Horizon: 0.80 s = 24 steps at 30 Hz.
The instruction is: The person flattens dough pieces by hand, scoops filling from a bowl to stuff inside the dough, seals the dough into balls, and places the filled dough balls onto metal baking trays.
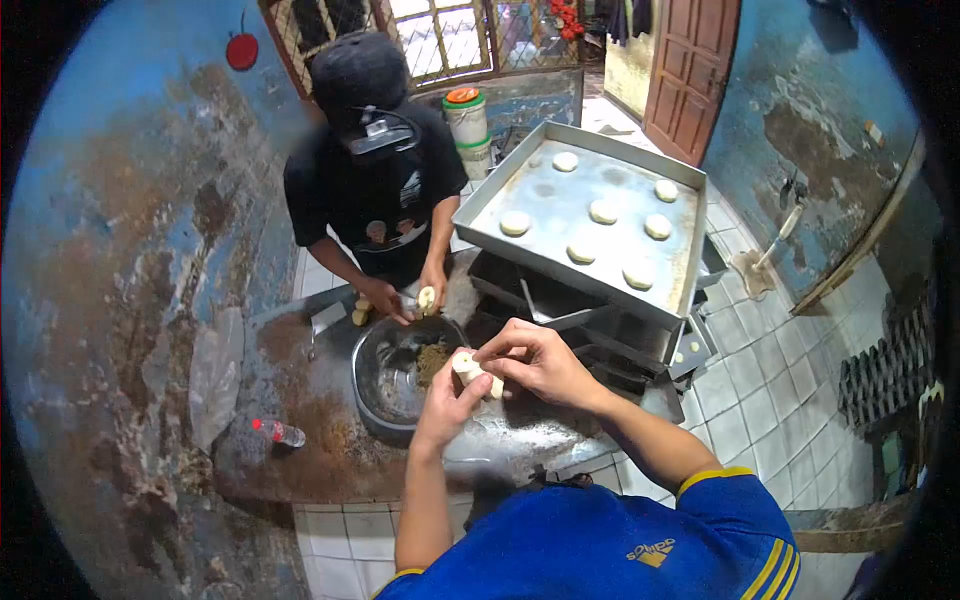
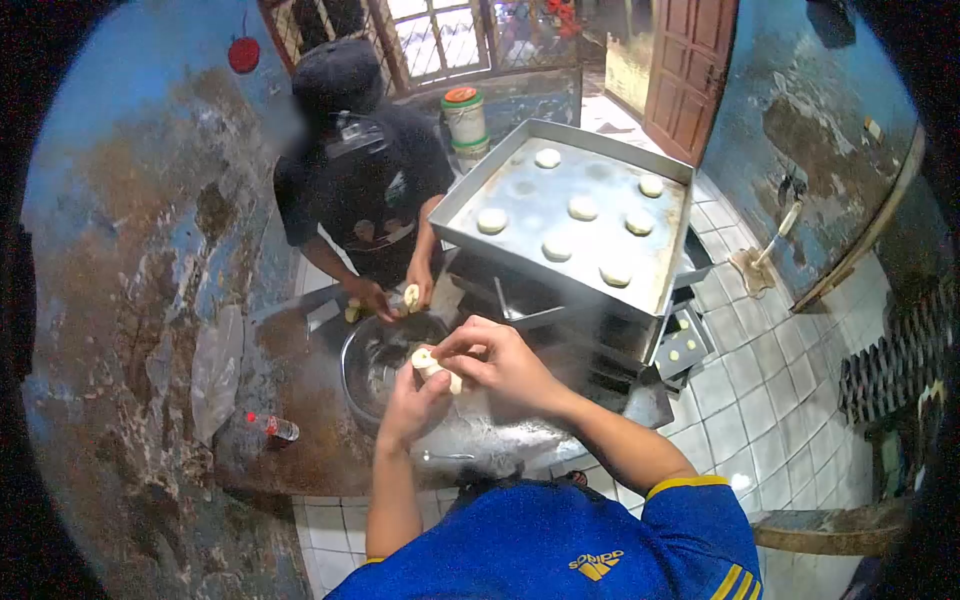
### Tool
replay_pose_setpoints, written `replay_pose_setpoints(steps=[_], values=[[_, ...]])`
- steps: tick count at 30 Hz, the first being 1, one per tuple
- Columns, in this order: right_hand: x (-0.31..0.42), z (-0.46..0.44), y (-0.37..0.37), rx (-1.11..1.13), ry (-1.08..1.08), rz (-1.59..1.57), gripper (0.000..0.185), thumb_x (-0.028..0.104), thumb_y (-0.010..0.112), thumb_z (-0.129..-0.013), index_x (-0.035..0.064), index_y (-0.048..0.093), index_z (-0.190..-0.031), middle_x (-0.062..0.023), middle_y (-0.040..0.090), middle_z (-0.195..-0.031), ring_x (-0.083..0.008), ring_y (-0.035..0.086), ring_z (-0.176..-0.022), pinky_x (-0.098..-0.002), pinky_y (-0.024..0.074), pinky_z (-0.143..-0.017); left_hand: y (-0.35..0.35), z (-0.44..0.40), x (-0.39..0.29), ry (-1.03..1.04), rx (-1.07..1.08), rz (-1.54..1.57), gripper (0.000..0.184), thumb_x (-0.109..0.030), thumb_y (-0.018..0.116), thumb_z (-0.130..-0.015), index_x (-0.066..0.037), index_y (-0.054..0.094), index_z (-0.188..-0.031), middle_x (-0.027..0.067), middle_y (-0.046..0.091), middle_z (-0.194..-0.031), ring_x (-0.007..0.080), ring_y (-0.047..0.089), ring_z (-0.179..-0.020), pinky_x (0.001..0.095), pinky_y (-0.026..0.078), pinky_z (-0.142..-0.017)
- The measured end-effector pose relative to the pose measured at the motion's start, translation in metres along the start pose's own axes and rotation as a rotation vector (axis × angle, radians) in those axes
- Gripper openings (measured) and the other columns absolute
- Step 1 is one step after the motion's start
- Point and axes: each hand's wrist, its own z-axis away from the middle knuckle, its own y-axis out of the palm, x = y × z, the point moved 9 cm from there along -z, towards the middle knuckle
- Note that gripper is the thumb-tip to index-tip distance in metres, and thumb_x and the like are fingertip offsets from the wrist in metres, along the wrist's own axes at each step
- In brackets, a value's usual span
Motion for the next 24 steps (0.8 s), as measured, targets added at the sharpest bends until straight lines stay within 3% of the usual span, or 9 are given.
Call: replay_pose_setpoints(steps=[2, 4, 7, 9, 12, 15, 19, 23, 24], values=[[0.021, 0.027, -0.026, -0.063, -0.067, 0.078, 0.041, 0.024, 0.077, -0.096, 0.0083, 0.067, -0.133, -0.0125, 0.063, -0.118, -0.0209, 0.070, -0.095, -0.0366, 0.0570, -0.088, 0.039, 0.004, -0.001, -0.041, -0.058, 0.022, 0.024, -0.022, 0.068, -0.101, -0.006, 0.063, -0.119, -0.0020, 0.066, -0.098, 0.0061, 0.060, -0.085, 0.0226, 0.047, -0.069], [0.047, 0.055, -0.047, -0.048, -0.133, 0.349, 0.093, 0.032, 0.085, -0.089, 0.0153, 0.034, -0.164, -0.0190, 0.050, -0.135, -0.0207, 0.069, -0.093, -0.0352, 0.0608, -0.079, 0.062, 0.008, 0.007, -0.075, -0.114, 0.061, 0.018, -0.020, 0.062, -0.102, -0.005, 0.065, -0.112, -0.0001, 0.068, -0.097, 0.0060, 0.060, -0.076, 0.0231, 0.045, -0.061], [0.076, 0.097, -0.044, 0.072, -0.605, 0.861, 0.109, 0.050, 0.091, -0.077, 0.0168, 0.034, -0.164, -0.0201, 0.048, -0.144, -0.0363, 0.063, -0.113, -0.0457, 0.0577, -0.095, 0.110, 0.015, 0.019, -0.189, -0.099, 0.204, 0.018, -0.016, 0.058, -0.099, -0.005, 0.065, -0.113, -0.0001, 0.067, -0.094, 0.0064, 0.060, -0.072, 0.0233, 0.044, -0.059], [0.064, 0.111, -0.048, 0.117, -0.632, 0.845, 0.102, 0.053, 0.091, -0.074, 0.0143, 0.046, -0.157, -0.0164, 0.054, -0.139, -0.0367, 0.062, -0.113, -0.0464, 0.0556, -0.097, 0.124, 0.017, 0.035, -0.217, -0.137, 0.272, 0.020, -0.014, 0.054, -0.097, -0.006, 0.063, -0.113, -0.0012, 0.065, -0.089, 0.0065, 0.060, -0.069, 0.0227, 0.045, -0.058], [0.063, 0.130, -0.074, 0.011, -0.607, 0.615, 0.059, 0.039, 0.091, -0.079, 0.0078, 0.072, -0.125, -0.0107, 0.065, -0.111, -0.0284, 0.066, -0.101, -0.0392, 0.0573, -0.084, 0.165, 0.012, 0.032, -0.262, -0.048, 0.334, 0.023, -0.023, 0.052, -0.100, -0.010, 0.059, -0.118, -0.0010, 0.061, -0.087, 0.0077, 0.058, -0.064, 0.0210, 0.043, -0.052], [0.056, 0.149, -0.098, -0.134, -0.550, 0.494, 0.037, 0.030, 0.086, -0.086, 0.0052, 0.076, -0.112, -0.0092, 0.064, -0.096, -0.0243, 0.066, -0.084, -0.0351, 0.0555, -0.074, 0.194, 0.029, 0.032, -0.501, 0.066, 0.455, 0.030, -0.032, 0.049, -0.105, -0.014, 0.055, -0.128, 0.0015, 0.062, -0.088, 0.0079, 0.057, -0.060, 0.0197, 0.041, -0.049], [0.043, 0.169, -0.138, -0.376, -0.359, 0.359, 0.022, 0.019, 0.079, -0.093, 0.0017, 0.079, -0.106, -0.0106, 0.064, -0.085, -0.0205, 0.066, -0.075, -0.0323, 0.0521, -0.067, 0.230, 0.022, 0.001, -0.302, 0.219, 0.649, 0.047, -0.043, 0.046, -0.109, -0.009, 0.051, -0.141, 0.0058, 0.064, -0.100, 0.0086, 0.059, -0.069, 0.0173, 0.042, -0.048], [-0.025, 0.175, -0.152, -0.291, 0.006, -0.414, 0.025, 0.021, 0.067, -0.105, 0.0024, 0.077, -0.117, -0.0035, 0.074, -0.106, -0.0134, 0.069, -0.091, -0.0288, 0.0547, -0.076, 0.227, 0.009, -0.038, 0.101, -0.096, -0.085, 0.047, -0.022, 0.074, -0.099, -0.006, 0.052, -0.137, 0.0073, 0.067, -0.103, 0.0051, 0.061, -0.079, 0.0194, 0.048, -0.067], [-0.018, 0.183, -0.151, -0.291, 0.008, -0.414, 0.025, 0.021, 0.067, -0.105, 0.0024, 0.077, -0.117, -0.0035, 0.074, -0.106, -0.0134, 0.069, -0.091, -0.0288, 0.0547, -0.076, 0.224, 0.006, -0.048, 0.158, -0.185, -0.247, 0.038, -0.021, 0.079, -0.096, -0.006, 0.061, -0.126, 0.0008, 0.059, -0.086, 0.0027, 0.046, -0.067, 0.0199, 0.036, -0.059]])
